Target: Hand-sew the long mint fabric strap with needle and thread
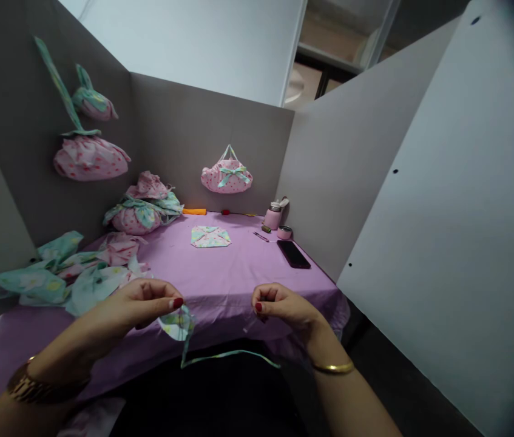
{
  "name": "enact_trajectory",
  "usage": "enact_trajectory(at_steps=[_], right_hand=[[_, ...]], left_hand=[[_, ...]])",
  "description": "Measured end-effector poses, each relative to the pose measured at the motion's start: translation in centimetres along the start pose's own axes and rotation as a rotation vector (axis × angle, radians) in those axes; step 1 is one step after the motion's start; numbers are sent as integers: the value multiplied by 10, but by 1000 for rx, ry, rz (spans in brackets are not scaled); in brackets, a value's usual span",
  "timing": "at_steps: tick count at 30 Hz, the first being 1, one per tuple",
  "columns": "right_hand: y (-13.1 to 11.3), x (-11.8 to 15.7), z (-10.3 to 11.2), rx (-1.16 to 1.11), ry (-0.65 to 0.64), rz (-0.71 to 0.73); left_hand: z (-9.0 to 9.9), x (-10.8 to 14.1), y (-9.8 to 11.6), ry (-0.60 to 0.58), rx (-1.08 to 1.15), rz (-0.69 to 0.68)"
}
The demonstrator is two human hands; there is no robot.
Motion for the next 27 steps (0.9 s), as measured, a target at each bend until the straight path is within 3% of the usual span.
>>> enact_trajectory(at_steps=[3, 11, 14, 21, 24, 27], right_hand=[[-1, 7, 10, 34, 51, 19], [-3, 14, 30, 68, 338, 211], [-5, 17, 32, 118, 338, 170], [-15, 29, 24, 220, 207, -9], [-17, 31, 27, 147, 289, 23], [-17, 26, 31, -21, 452, 184]], left_hand=[[3, 0, -2, -3, 38, 30], [-1, 4, -1, 33, -20, 12], [-3, 3, -1, 23, -18, -1], [2, 4, -6, 16, 37, -8], [4, 6, -8, 34, 37, -12], [3, 6, -10, 26, 34, -17]])
Point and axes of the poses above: each hand's wrist, its own x-axis away from the middle knuckle, its own z-axis out of the back of the hand, y = z × x, the point moved 2 cm from there along -x, towards the middle knuckle, and after that the axes turned 10 degrees about -x, right-handed, at the moved point
